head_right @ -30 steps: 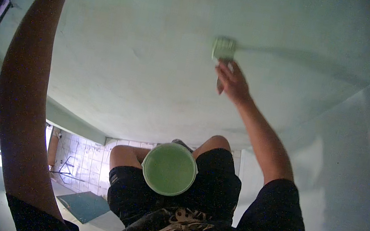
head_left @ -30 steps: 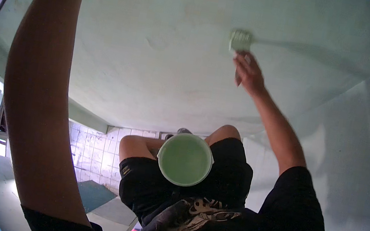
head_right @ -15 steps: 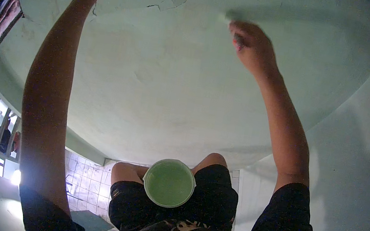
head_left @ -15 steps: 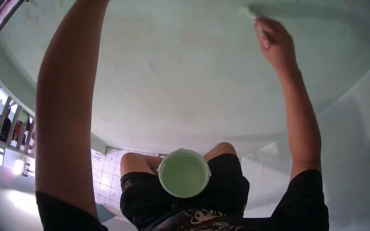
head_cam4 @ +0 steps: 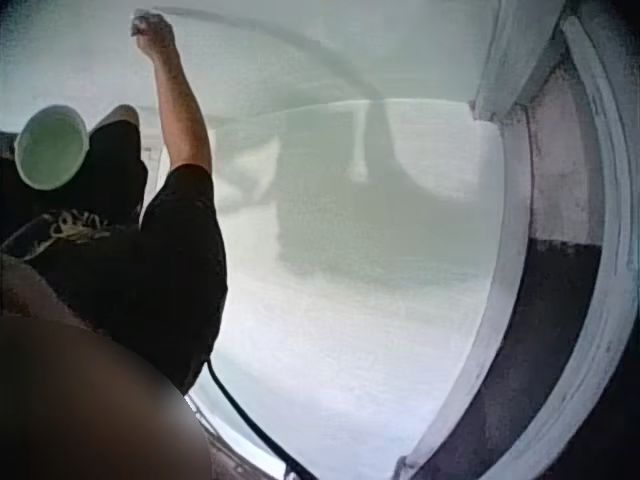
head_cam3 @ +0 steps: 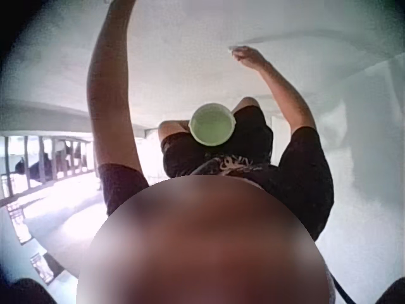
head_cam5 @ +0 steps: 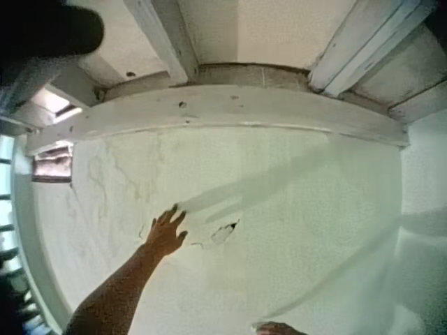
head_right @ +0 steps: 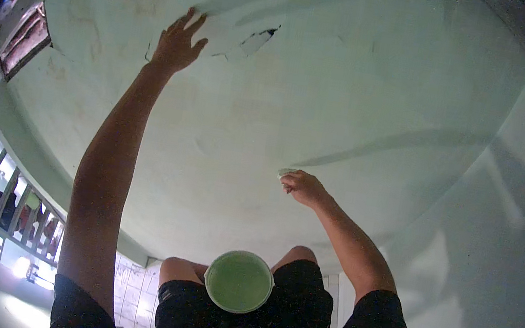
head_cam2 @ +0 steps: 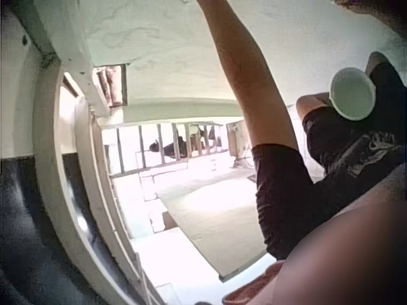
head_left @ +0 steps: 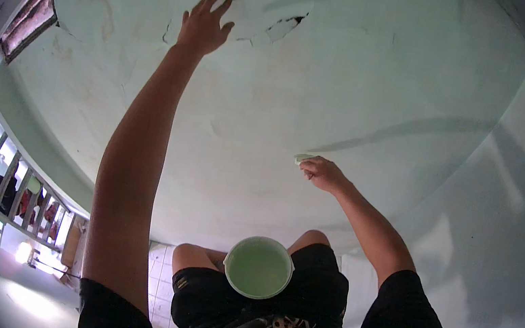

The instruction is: The person applies a liquid from a bowl to a damaged section of a ceiling using a brush.

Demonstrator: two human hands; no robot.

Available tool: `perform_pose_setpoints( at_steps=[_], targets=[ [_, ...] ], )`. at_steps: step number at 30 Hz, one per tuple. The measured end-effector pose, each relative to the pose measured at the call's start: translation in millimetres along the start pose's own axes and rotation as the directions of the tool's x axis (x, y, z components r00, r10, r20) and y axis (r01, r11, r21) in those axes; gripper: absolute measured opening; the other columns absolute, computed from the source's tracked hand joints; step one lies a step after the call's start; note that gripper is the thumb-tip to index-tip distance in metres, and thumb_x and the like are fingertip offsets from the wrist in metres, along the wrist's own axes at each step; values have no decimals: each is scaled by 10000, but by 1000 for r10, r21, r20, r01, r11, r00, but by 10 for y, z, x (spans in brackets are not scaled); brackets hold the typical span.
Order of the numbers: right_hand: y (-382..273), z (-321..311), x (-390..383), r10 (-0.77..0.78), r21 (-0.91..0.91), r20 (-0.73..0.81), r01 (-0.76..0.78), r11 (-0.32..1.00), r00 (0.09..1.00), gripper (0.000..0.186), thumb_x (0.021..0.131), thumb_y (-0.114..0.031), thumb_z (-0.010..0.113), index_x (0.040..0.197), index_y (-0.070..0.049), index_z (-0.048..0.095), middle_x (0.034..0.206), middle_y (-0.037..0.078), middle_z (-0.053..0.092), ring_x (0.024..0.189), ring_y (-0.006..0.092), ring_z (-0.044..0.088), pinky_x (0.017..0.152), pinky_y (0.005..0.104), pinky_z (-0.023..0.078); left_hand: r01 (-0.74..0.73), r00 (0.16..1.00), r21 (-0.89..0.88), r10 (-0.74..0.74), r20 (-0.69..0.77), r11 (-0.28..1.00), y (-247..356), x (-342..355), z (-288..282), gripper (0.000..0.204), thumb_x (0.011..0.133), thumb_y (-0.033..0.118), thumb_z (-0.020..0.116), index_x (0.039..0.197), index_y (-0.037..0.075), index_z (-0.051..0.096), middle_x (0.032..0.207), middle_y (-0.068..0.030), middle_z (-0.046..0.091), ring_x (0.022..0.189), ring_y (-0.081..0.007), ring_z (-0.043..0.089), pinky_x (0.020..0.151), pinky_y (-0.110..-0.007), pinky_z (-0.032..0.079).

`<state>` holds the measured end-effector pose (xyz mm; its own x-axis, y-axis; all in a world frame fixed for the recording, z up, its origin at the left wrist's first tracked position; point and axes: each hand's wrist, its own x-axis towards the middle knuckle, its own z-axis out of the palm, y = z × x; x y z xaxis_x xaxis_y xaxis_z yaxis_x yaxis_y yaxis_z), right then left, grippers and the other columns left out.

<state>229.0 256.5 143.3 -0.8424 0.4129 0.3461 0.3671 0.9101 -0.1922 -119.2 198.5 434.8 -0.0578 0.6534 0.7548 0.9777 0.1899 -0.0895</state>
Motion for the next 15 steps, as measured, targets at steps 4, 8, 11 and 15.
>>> perform_pose_setpoints(
  at_steps=[4,8,11,15],
  targets=[
    [348,-1159,701,-111,-20,-168,109,994,980,99,861,-140,515,855,-61,574,884,158,638,830,358,607,714,449,483,29,999,-58,-27,30,998,62,21,-79,576,904,383,521,1434,266,326,1534,-15,193,1377,-276,262,1050,-607,295],
    [-221,-2856,1251,-180,-227,-306,112,967,935,215,913,-252,517,957,-62,607,923,164,655,848,360,621,750,431,501,53,999,-45,-53,9,998,38,40,4,557,912,349,516,1432,280,327,1534,-6,193,1376,-271,265,1038,-609,314],
    [-379,-3515,1394,-358,-397,-529,149,906,770,164,913,-179,544,997,-73,636,949,113,662,895,304,628,796,357,502,27,999,-73,-28,-16,997,41,93,72,543,915,306,508,1428,297,329,1534,1,196,1374,-270,270,1020,-603,343],
    [-200,-3467,1425,-514,-548,-647,125,827,563,164,869,-76,537,999,-37,627,1059,105,644,999,258,607,847,334,496,-43,996,-134,32,-80,990,-1,99,139,551,907,299,522,1424,303,333,1536,6,196,1369,-275,280,995,-613,365]
  ],
)
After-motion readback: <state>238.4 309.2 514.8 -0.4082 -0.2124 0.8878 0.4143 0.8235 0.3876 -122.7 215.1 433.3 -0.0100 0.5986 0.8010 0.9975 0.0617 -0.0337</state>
